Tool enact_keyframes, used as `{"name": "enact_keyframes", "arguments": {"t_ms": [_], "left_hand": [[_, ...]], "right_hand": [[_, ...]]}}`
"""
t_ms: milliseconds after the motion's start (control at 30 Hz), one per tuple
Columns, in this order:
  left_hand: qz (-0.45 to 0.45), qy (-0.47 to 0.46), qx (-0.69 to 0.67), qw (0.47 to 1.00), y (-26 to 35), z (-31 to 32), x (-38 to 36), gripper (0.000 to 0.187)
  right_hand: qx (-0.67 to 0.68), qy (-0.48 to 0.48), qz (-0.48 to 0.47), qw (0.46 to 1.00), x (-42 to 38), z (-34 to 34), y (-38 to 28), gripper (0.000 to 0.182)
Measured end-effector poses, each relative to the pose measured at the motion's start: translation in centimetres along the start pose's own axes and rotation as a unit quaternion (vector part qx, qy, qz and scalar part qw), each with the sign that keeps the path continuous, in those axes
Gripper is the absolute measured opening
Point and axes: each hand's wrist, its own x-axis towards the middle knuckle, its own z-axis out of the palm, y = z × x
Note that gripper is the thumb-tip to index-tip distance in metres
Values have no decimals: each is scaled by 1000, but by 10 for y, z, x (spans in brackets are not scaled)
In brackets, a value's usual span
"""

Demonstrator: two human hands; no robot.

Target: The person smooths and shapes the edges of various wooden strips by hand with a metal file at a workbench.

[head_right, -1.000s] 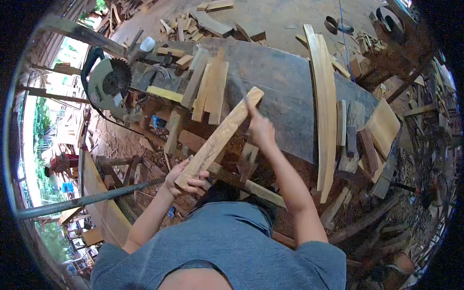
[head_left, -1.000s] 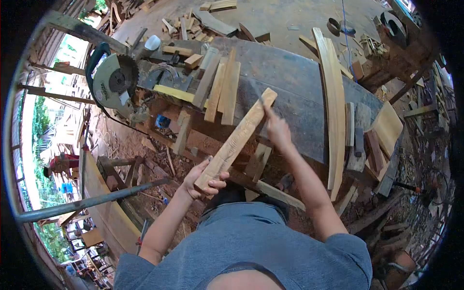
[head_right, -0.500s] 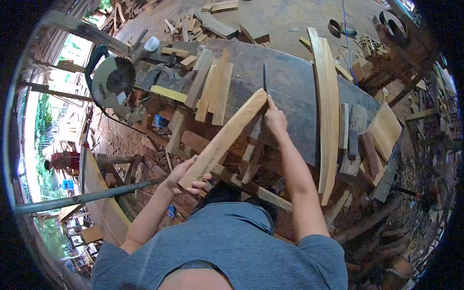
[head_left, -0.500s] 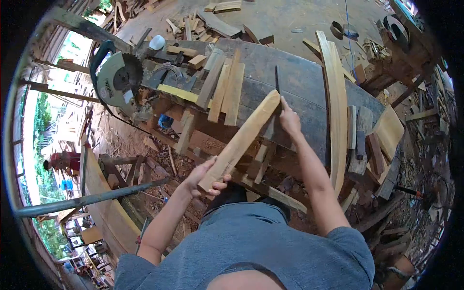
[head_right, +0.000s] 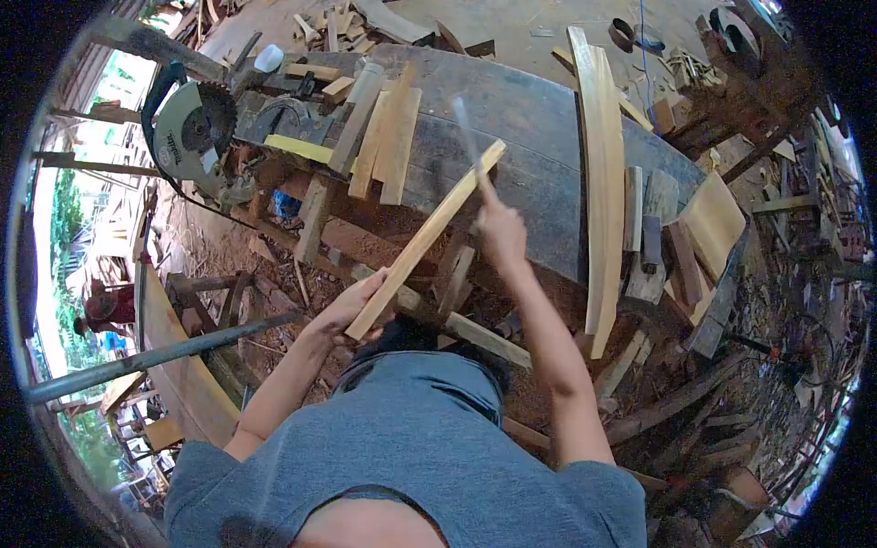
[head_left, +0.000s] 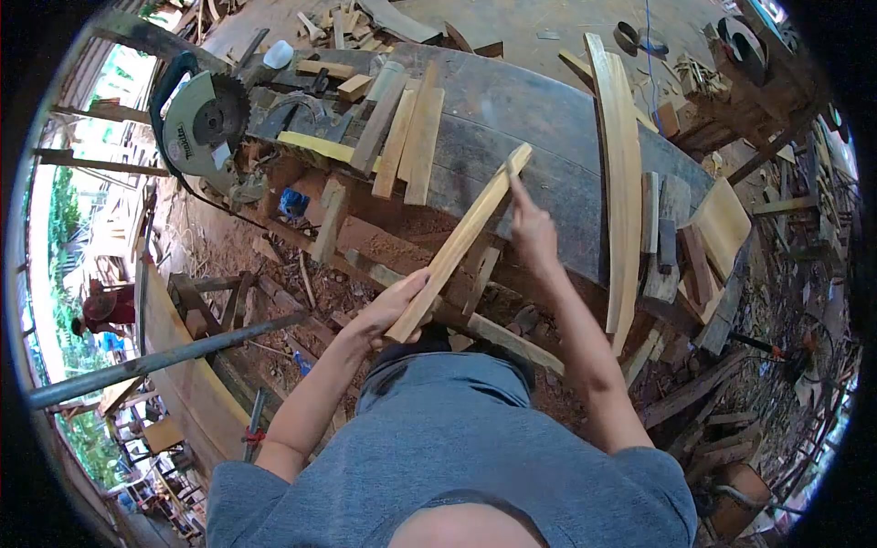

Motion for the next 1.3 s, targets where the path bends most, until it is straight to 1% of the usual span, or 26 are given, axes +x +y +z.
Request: {"name": "enact_keyframes", "arguments": {"t_ms": [33,100,167,200,233,267,300,367,433,467,500,567,600,633,667,700,767,833,900,967,1033,1100,1200,1233,1267,1300], "left_hand": [[-43,38,-53,997,2,1,1,41],[-43,2,-97,994,-3,-14,10,42],[-53,-134,-181,973,-7,-30,11,38],[-67,-218,-203,952,-10,-40,18,39],[-77,-221,-201,951,-13,-34,16,39],[-21,-136,-93,986,-10,-25,11,39],[40,-47,19,998,-7,-19,9,40],[16,-22,32,999,-4,-17,8,39],[-7,-55,-30,998,-1,-21,8,40],[1,-48,1,999,-3,-24,10,42],[0,-44,-4,999,-2,-23,7,42],[-97,-9,-63,993,3,-16,5,47],[-105,-10,-65,992,-5,-17,6,47],[-90,-156,-222,958,-12,-21,9,50],[-68,-293,-367,880,-15,-22,12,54],[-69,-294,-365,881,-16,-18,10,54],[-48,-369,-505,779,-15,-8,3,60],[1,-340,-491,802,-15,-11,-3,59],[-1,-222,-429,876,-16,-17,1,54],[3,-257,-431,865,-25,-29,10,52],[9,-295,-414,861,-20,-33,14,53],[5,-285,-401,870,-17,-37,13,53],[-14,-265,-386,884,-14,-39,10,53],[-24,-258,-385,886,-17,-38,9,53],[-33,-251,-367,895,-19,-38,11,52],[-35,-255,-363,896,-19,-34,11,52]], "right_hand": [[-3,49,-94,994,-16,21,7,57],[24,0,-135,991,-74,15,-19,71],[-19,16,-223,975,-95,25,-11,70],[-31,20,-190,981,-80,27,-6,66],[-44,26,-156,986,-52,24,-3,63],[20,18,-78,997,-29,9,-5,57],[3,17,-24,1000,-8,0,-2,53],[-45,42,-11,998,8,8,1,56],[-65,33,-116,991,-27,20,-8,62],[-78,-10,-153,985,-57,18,-21,72],[-62,35,-257,964,-77,39,-12,81],[-82,13,-275,958,-86,27,-16,81],[-93,14,-222,970,-71,26,-13,74],[-104,18,-168,980,-42,22,-9,67],[-72,19,-99,992,-17,16,-4,61],[-38,21,-32,999,5,11,2,55],[19,60,-93,994,37,21,15,47],[32,49,-115,992,44,37,14,46],[37,30,-130,990,27,36,-1,45],[28,12,-43,999,-4,30,-28,48],[-13,-48,-91,995,-46,40,-32,55],[34,-65,-154,985,-102,42,-37,63],[18,-78,-169,982,-99,35,-31,64],[32,-3,-179,983,-76,48,-21,59],[27,-13,-102,994,-52,39,-25,50],[47,14,-82,995,-25,36,-23,45]]}}
